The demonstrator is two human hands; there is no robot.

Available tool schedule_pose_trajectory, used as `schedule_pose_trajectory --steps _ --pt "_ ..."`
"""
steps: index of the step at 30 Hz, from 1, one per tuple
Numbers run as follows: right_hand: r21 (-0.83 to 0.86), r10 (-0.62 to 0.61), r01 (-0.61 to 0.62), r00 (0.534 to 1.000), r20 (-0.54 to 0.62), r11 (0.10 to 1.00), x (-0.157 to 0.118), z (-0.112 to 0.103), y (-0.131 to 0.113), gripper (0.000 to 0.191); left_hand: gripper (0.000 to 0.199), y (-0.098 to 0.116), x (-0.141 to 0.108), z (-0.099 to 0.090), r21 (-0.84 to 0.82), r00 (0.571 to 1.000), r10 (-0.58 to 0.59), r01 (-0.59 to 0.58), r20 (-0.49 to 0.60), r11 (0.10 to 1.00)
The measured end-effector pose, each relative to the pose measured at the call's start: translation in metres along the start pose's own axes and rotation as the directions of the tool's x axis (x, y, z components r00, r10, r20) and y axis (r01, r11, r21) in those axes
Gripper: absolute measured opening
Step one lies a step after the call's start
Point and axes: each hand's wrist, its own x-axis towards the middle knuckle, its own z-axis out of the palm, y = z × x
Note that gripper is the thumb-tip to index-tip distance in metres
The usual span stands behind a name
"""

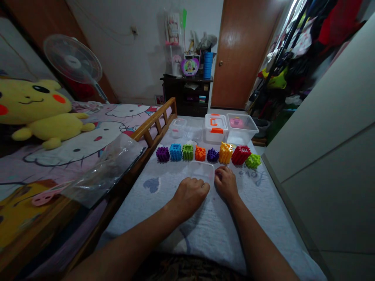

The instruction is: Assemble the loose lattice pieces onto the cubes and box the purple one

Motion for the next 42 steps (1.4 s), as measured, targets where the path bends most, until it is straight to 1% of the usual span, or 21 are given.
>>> schedule_pose_trajectory --steps 4,9,11,13,15,17,18,20,22,24,25,26,28,30,31,33,36,38,40,42 --pt "0.059 0.003 -0.001 1.000 -0.030 0.998 0.001 0.001 0.003 0.020 0.015 0.009 0.001 0.002 -0.022 1.000 -0.003 0.002 -0.029 1.000" --pt "0.058 -0.002 0.002 1.000 -0.013 0.998 0.002 0.000 0.004 0.019 0.013 0.018 0.004 0.008 -0.012 1.000 -0.002 0.001 -0.021 1.000" --pt "0.057 -0.007 0.008 1.000 -0.019 0.998 0.001 0.001 0.004 0.020 0.011 0.020 0.003 0.009 0.007 0.999 0.000 0.000 -0.042 1.000" --pt "0.057 -0.017 0.019 0.999 -0.034 0.998 0.001 0.002 0.005 0.020 0.012 0.020 -0.002 0.011 0.021 0.994 0.017 -0.015 -0.112 1.000" --pt "0.056 -0.035 0.038 0.998 -0.046 0.998 0.000 0.004 0.008 0.021 0.018 0.016 -0.012 0.011 0.009 0.970 0.062 -0.062 -0.235 0.998" --pt "0.054 -0.054 0.057 0.997 -0.055 0.997 -0.001 0.005 0.010 0.021 0.023 0.006 -0.023 0.013 -0.028 0.923 0.089 -0.107 -0.375 0.994" --pt "0.053 -0.061 0.064 0.996 -0.058 0.997 -0.001 0.006 0.012 0.021 0.024 -0.002 -0.029 0.014 -0.053 0.896 0.076 -0.110 -0.437 0.993" --pt "0.052 -0.068 0.071 0.996 -0.061 0.996 0.000 0.007 0.014 0.022 0.027 -0.026 -0.039 0.016 -0.108 0.853 -0.016 -0.047 -0.521 0.993" --pt "0.051 -0.070 0.073 0.996 -0.062 0.996 0.000 0.008 0.014 0.023 0.031 -0.061 -0.044 0.017 -0.158 0.816 -0.154 0.078 -0.557 0.984" --pt "0.043 -0.071 0.074 0.995 -0.063 0.996 0.001 0.007 0.013 0.023 0.045 -0.103 -0.044 0.018 -0.199 0.789 -0.303 0.230 -0.534 0.953" --pt "0.037 -0.071 0.074 0.995 -0.066 0.997 0.001 0.007 0.012 0.023 0.055 -0.125 -0.041 0.019 -0.208 0.785 -0.361 0.296 -0.503 0.932" --pt "0.032 -0.072 0.074 0.995 -0.068 0.997 0.001 0.007 0.011 0.023 0.067 -0.147 -0.037 0.019 -0.211 0.797 -0.400 0.340 -0.452 0.916" --pt "0.027 -0.073 0.075 0.995 -0.071 0.997 0.001 0.006 0.011 0.024 0.088 -0.187 -0.026 0.022 -0.218 0.844 -0.429 0.375 -0.322 0.901" --pt "0.027 -0.073 0.075 0.995 -0.073 0.997 0.001 0.006 0.011 0.025 0.102 -0.217 -0.012 0.026 -0.222 0.883 -0.428 0.385 -0.195 0.896" --pt "0.029 -0.073 0.076 0.995 -0.073 0.997 0.001 0.006 0.011 0.025 0.107 -0.228 -0.005 0.028 -0.223 0.896 -0.424 0.390 -0.134 0.893" --pt "0.037 -0.075 0.078 0.995 -0.073 0.996 0.001 0.006 0.012 0.024 0.110 -0.243 0.008 0.033 -0.217 0.914 -0.405 0.391 -0.025 0.895" --pt "0.054 -0.077 0.081 0.994 -0.071 0.995 0.001 0.006 0.013 0.023 0.110 -0.252 0.020 0.041 -0.218 0.922 -0.375 0.386 0.092 0.896" --pt "0.055 -0.080 0.084 0.995 -0.066 0.995 0.001 0.006 0.013 0.022 0.111 -0.253 0.023 0.044 -0.222 0.915 -0.382 0.403 0.130 0.888" --pt "0.050 -0.081 0.085 0.995 -0.063 0.995 0.002 0.006 0.013 0.022 0.111 -0.253 0.024 0.046 -0.220 0.905 -0.399 0.423 0.145 0.879" --pt "0.049 -0.082 0.086 0.995 -0.062 0.995 0.002 0.006 0.013 0.022 0.105 -0.252 0.024 0.046 -0.222 0.908 -0.393 0.417 0.146 0.881"
